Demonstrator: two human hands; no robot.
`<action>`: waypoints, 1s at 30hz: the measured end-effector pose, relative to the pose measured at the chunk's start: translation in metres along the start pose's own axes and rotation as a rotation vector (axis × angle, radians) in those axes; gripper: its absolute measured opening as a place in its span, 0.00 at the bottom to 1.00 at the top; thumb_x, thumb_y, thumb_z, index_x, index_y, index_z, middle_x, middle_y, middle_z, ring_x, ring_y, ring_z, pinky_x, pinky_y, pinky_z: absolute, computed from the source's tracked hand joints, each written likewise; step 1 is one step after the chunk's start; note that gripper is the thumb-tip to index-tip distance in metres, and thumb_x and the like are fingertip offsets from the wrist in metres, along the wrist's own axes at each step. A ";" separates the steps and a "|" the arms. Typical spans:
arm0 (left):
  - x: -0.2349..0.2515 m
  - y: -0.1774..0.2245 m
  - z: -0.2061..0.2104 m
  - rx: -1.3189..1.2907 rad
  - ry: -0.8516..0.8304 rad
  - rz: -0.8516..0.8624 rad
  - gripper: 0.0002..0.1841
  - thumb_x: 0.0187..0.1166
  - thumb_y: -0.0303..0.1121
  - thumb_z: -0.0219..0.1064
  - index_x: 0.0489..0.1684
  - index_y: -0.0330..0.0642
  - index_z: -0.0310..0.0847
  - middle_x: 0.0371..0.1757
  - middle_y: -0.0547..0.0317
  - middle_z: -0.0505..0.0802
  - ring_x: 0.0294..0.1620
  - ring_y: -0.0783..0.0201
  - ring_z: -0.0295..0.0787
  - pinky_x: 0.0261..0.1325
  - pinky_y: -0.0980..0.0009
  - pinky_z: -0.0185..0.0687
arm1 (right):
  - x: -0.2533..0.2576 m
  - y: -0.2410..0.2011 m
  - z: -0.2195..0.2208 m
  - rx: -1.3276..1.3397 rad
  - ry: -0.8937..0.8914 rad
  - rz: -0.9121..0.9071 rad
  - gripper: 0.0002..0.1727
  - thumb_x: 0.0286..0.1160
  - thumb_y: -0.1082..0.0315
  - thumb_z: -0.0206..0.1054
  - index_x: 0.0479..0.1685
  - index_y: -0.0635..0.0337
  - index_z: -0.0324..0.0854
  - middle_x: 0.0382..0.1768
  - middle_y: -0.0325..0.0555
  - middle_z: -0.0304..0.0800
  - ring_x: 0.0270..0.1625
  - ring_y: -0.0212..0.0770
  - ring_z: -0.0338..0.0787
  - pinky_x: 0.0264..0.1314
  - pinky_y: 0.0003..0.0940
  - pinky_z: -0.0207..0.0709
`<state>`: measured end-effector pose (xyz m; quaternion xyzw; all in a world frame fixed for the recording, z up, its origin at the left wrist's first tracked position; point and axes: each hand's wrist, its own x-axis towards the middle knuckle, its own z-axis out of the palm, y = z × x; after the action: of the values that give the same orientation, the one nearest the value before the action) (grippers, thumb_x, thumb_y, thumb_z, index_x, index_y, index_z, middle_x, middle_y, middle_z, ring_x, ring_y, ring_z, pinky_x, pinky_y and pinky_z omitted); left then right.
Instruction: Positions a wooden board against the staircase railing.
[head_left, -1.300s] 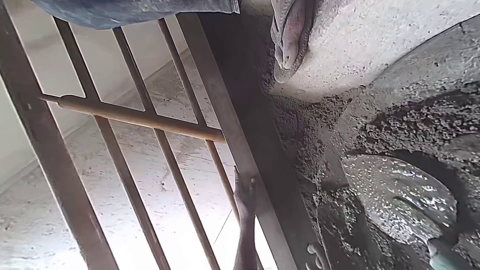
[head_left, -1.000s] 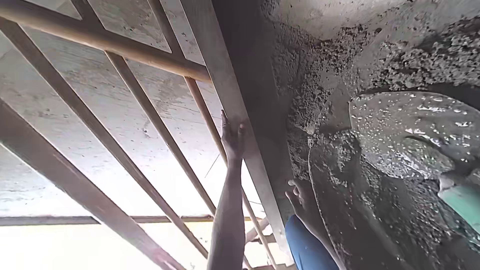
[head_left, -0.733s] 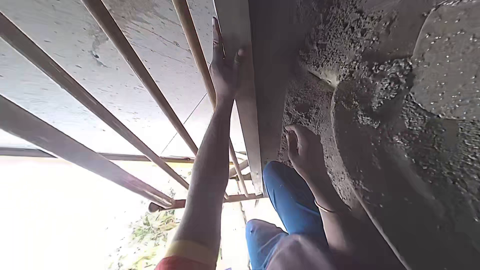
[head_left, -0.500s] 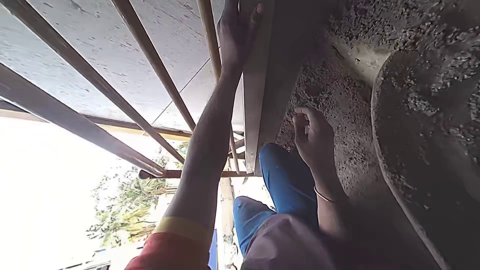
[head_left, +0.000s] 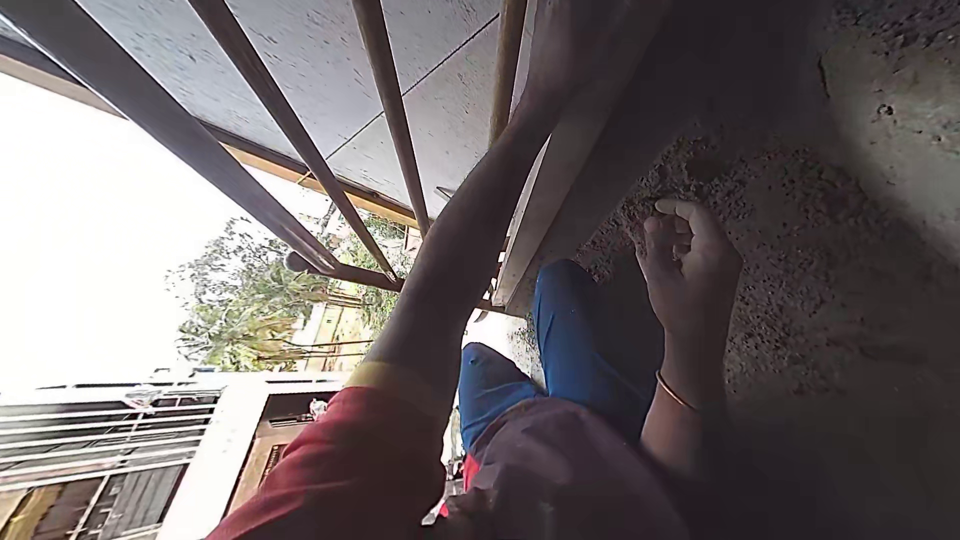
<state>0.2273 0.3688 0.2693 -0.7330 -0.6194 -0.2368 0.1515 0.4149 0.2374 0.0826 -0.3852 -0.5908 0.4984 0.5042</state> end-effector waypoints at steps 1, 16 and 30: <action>-0.001 0.001 -0.001 -0.010 -0.009 -0.019 0.09 0.74 0.33 0.74 0.29 0.37 0.87 0.24 0.60 0.85 0.29 0.68 0.83 0.38 0.66 0.81 | 0.000 0.000 0.000 0.001 -0.002 -0.003 0.21 0.87 0.52 0.60 0.66 0.56 0.82 0.46 0.48 0.89 0.41 0.40 0.88 0.44 0.43 0.82; 0.009 0.003 -0.003 0.043 -0.002 0.077 0.11 0.78 0.37 0.70 0.33 0.38 0.88 0.28 0.58 0.88 0.34 0.64 0.86 0.46 0.61 0.84 | 0.000 0.002 0.001 -0.003 -0.046 0.006 0.22 0.87 0.50 0.60 0.66 0.56 0.82 0.44 0.48 0.89 0.41 0.42 0.89 0.44 0.45 0.84; 0.009 0.007 -0.001 -0.140 0.005 0.114 0.41 0.82 0.42 0.69 0.94 0.40 0.53 0.80 0.47 0.81 0.76 0.61 0.82 0.80 0.62 0.77 | -0.002 0.008 0.013 -0.032 0.031 -0.045 0.22 0.82 0.50 0.61 0.60 0.57 0.88 0.41 0.41 0.94 0.42 0.37 0.92 0.48 0.40 0.88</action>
<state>0.2353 0.3743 0.2754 -0.7754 -0.5580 -0.2725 0.1147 0.4022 0.2344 0.0748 -0.3872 -0.5993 0.4715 0.5182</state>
